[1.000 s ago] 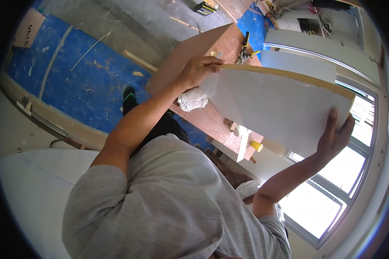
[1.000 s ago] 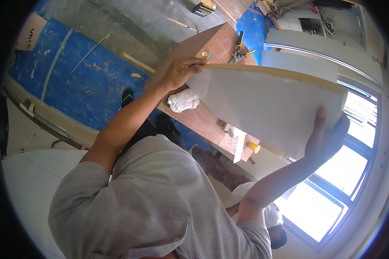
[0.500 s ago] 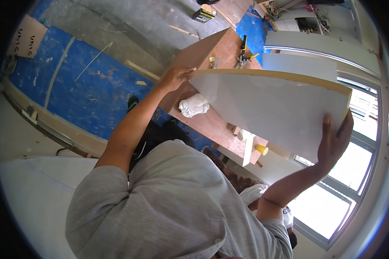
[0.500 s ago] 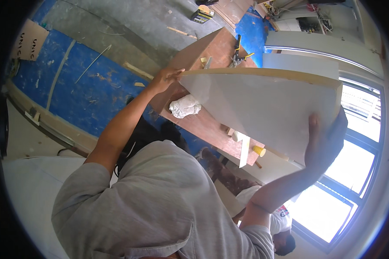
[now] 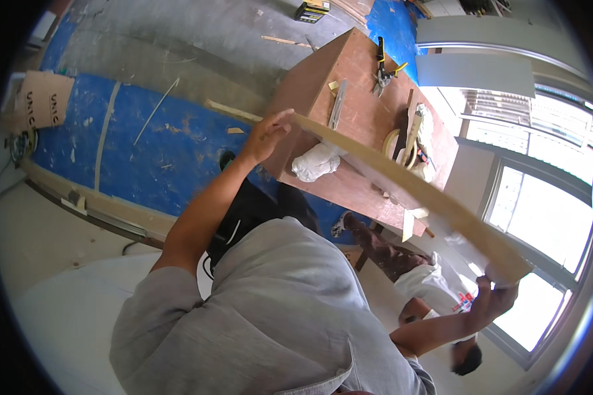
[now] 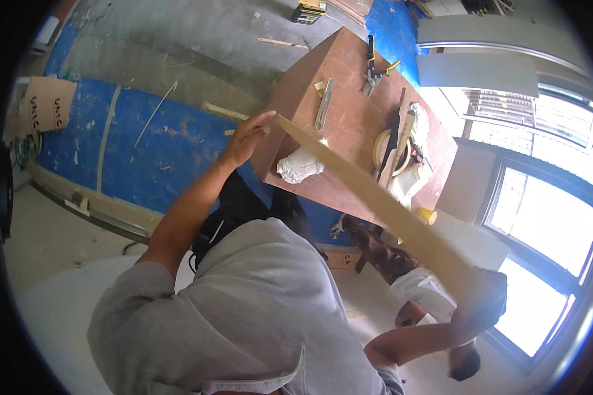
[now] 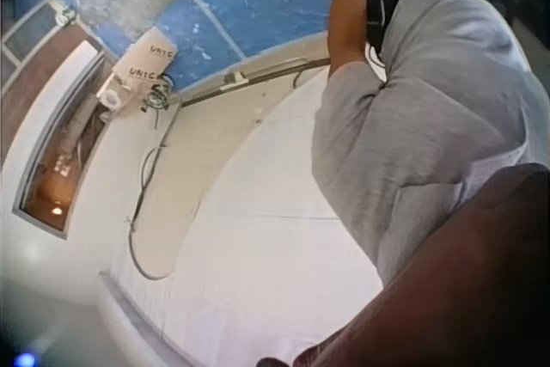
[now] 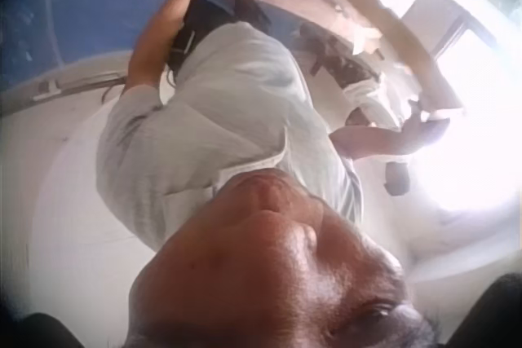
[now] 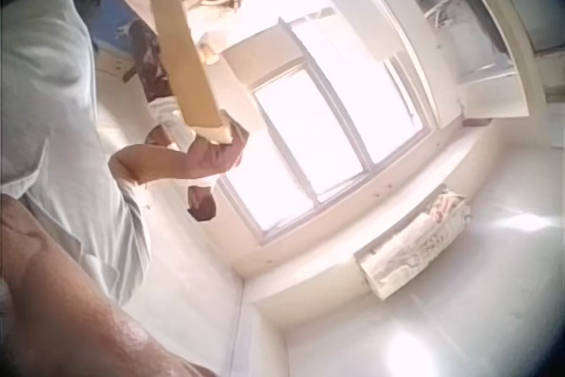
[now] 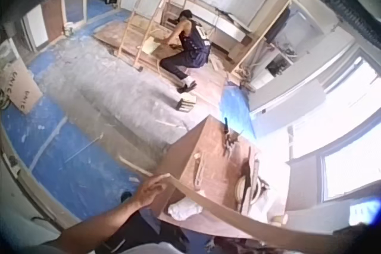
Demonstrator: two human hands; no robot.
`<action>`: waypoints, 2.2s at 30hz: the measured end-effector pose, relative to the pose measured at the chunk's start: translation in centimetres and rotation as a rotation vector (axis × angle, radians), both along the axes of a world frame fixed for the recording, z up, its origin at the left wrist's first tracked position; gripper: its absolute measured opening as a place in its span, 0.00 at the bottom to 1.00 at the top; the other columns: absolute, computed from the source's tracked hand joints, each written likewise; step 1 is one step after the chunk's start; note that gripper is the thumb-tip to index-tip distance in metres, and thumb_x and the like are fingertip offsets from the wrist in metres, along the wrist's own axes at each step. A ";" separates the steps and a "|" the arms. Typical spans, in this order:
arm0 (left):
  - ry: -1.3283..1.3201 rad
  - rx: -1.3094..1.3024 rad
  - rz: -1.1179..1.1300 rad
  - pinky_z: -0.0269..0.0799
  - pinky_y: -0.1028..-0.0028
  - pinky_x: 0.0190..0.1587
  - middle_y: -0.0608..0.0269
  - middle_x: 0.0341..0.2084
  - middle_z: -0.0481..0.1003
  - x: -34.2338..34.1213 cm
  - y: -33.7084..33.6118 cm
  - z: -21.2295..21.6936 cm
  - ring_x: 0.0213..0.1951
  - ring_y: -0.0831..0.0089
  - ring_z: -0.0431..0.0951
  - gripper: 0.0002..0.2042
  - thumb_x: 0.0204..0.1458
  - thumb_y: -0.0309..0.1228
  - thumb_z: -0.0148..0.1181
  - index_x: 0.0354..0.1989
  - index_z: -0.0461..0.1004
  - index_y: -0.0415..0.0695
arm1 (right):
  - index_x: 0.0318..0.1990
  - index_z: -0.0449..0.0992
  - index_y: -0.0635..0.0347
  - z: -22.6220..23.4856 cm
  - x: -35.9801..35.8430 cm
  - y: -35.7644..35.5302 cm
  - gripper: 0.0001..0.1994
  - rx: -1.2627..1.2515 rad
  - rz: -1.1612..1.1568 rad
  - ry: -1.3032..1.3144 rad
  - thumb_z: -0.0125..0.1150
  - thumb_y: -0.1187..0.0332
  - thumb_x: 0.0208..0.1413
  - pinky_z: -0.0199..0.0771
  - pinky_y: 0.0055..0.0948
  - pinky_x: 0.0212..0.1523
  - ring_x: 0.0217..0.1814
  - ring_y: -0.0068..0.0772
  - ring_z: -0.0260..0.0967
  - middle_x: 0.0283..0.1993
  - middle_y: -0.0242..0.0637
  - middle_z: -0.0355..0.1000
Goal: The person holds a large wooden panel at a workbench, turns it over to check the edges, and uses a handheld sanding block to smooth the sides and corners of the panel.
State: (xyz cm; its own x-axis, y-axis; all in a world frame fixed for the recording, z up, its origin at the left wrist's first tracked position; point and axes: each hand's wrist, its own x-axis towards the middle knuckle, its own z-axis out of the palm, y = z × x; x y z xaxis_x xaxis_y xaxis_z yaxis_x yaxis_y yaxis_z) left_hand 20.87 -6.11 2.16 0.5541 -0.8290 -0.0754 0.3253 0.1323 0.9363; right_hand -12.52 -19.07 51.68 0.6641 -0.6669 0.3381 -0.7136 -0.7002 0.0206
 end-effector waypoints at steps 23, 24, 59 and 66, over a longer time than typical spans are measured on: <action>-0.383 -0.146 -0.359 0.66 0.60 0.68 0.54 0.56 0.80 1.7 1.0 11.2 0.64 0.60 0.74 0.19 0.70 0.41 0.54 0.53 0.81 0.38 | 0.35 0.80 0.68 -1.1 1.3 6.5 0.44 0.270 0.428 -0.098 0.81 0.34 0.16 0.63 0.32 0.25 0.21 0.35 0.67 0.26 0.40 0.72; -0.367 -0.155 -0.392 0.65 0.60 0.69 0.53 0.56 0.80 1.6 1.5 13.0 0.64 0.60 0.74 0.20 0.70 0.43 0.53 0.54 0.81 0.38 | 0.33 0.81 0.66 -1.0 1.1 6.2 0.47 0.278 0.433 -0.077 0.82 0.29 0.12 0.64 0.32 0.24 0.21 0.34 0.70 0.26 0.38 0.73; 0.578 0.676 -0.484 0.74 0.49 0.62 0.41 0.54 0.78 2.7 -8.3 1.3 0.55 0.48 0.79 0.21 0.68 0.35 0.42 0.60 0.71 0.32 | 0.56 0.75 0.65 -10.6 -6.7 7.2 0.30 -0.709 -0.176 -0.580 0.53 0.42 0.66 0.67 0.56 0.68 0.55 0.44 0.76 0.52 0.48 0.77; 0.632 0.641 -0.679 0.78 0.56 0.58 0.42 0.55 0.77 2.2 -8.5 2.0 0.53 0.53 0.82 0.21 0.70 0.33 0.44 0.64 0.68 0.31 | 0.61 0.72 0.67 -13.8 -6.4 7.4 0.18 -0.922 -0.127 -0.875 0.46 0.63 0.73 0.81 0.42 0.56 0.60 0.44 0.72 0.64 0.59 0.66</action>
State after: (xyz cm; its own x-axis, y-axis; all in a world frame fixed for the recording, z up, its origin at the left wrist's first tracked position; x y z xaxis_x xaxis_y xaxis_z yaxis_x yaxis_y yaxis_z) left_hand 23.09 -14.61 4.11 -0.2853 -0.6520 -0.7025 0.5872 -0.6982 0.4095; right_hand -18.91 -11.68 37.84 -0.0643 0.0045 0.9979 -0.7958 -0.6037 -0.0485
